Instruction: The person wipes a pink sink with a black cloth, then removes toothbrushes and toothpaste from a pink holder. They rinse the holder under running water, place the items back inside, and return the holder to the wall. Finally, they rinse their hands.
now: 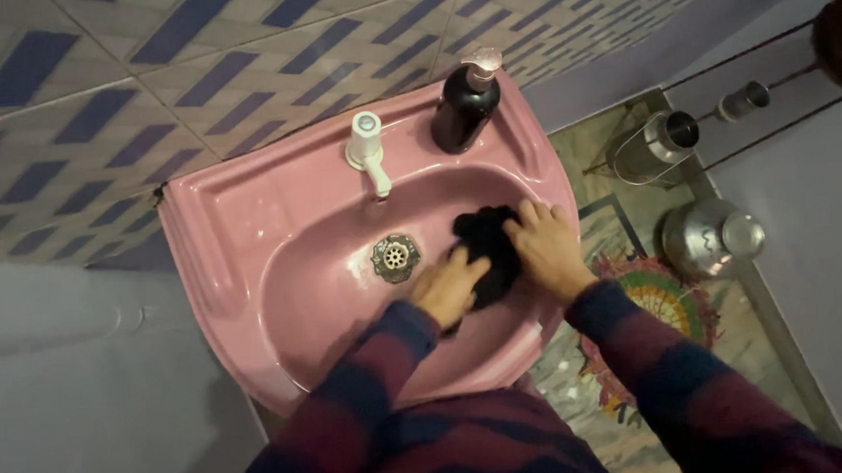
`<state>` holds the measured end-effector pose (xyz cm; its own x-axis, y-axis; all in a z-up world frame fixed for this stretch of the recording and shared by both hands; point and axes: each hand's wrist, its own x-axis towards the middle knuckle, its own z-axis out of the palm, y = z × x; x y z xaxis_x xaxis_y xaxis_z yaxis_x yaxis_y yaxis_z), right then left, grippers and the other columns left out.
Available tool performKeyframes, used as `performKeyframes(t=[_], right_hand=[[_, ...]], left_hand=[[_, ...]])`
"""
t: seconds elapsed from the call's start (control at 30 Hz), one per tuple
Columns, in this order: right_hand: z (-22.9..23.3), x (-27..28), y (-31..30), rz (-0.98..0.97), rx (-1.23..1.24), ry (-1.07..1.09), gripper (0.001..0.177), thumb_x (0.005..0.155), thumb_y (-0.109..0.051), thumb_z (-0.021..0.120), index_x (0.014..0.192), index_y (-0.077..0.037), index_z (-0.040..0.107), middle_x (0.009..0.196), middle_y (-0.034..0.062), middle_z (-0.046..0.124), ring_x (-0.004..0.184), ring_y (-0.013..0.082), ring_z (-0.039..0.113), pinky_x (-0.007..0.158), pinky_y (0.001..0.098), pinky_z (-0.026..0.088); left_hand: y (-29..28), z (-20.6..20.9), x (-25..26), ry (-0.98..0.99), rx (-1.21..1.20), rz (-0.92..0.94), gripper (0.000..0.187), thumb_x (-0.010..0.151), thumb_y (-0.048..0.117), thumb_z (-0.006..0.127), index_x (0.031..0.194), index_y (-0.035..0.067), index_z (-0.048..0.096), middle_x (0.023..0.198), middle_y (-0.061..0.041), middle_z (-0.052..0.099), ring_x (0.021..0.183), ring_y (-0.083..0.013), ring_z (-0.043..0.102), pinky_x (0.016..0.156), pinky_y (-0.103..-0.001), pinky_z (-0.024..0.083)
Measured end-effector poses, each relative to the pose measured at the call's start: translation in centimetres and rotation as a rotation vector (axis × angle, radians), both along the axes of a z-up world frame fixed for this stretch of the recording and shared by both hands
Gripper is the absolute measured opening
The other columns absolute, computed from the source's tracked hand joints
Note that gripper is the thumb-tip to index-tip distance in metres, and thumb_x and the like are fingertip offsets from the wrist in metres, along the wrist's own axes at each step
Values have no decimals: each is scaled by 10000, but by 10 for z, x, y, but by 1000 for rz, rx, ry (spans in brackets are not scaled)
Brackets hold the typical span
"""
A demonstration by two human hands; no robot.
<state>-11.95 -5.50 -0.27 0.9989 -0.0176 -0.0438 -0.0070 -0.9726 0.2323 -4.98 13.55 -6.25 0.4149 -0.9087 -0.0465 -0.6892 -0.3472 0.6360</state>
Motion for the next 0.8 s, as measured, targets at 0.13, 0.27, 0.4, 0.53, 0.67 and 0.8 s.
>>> performKeyframes(t=[0.13, 0.27, 0.4, 0.53, 0.67, 0.8], right_hand=[[-17, 25, -8, -41, 68, -65, 238, 853, -122, 590, 1082, -81, 643, 1018, 116, 596, 992, 293, 625, 793, 423, 486], [-56, 48, 19, -192, 257, -115, 357, 905, -59, 553, 1257, -17, 592, 1075, 188, 590, 891, 341, 638, 754, 483, 519], [-97, 78, 62, -343, 690, -257, 444, 829, 18, 584, 1269, -35, 569, 1198, 270, 554, 967, 460, 607, 815, 541, 523], [-103, 90, 114, -355, 1094, -116, 593, 762, 19, 692, 1318, -52, 500, 1328, 335, 440, 1120, 555, 524, 920, 548, 492], [-73, 85, 166, 1, 1142, -92, 766, 683, 39, 699, 1414, -45, 487, 1368, 326, 431, 1221, 527, 488, 1048, 509, 440], [-43, 84, 179, 254, 993, -162, 728, 680, 24, 698, 1389, 2, 536, 1420, 281, 453, 1305, 521, 436, 1086, 522, 401]], left_hand=[[-21, 9, 45, -490, 16, 19, 138, 929, 134, 577, 1042, 170, 647, 1070, -104, 584, 969, -309, 628, 683, -419, 551], [8, 8, 95, -736, -85, -2, 138, 877, 179, 603, 1006, 155, 647, 1070, -80, 578, 932, -271, 599, 706, -388, 525], [51, 11, 99, -767, -67, 1, 161, 845, 166, 610, 1001, 139, 637, 1087, -86, 581, 926, -273, 591, 723, -378, 527], [111, 27, 95, -733, 99, 148, 209, 818, 161, 634, 1022, 116, 631, 1074, -94, 577, 944, -270, 612, 700, -351, 555], [159, 50, 74, -499, 309, 292, 324, 724, 137, 664, 1045, 111, 625, 1050, -94, 570, 960, -297, 624, 721, -378, 581], [168, 64, 60, -443, 373, 371, 317, 821, 85, 644, 1137, 103, 619, 1046, -114, 562, 971, -305, 631, 715, -381, 584]])
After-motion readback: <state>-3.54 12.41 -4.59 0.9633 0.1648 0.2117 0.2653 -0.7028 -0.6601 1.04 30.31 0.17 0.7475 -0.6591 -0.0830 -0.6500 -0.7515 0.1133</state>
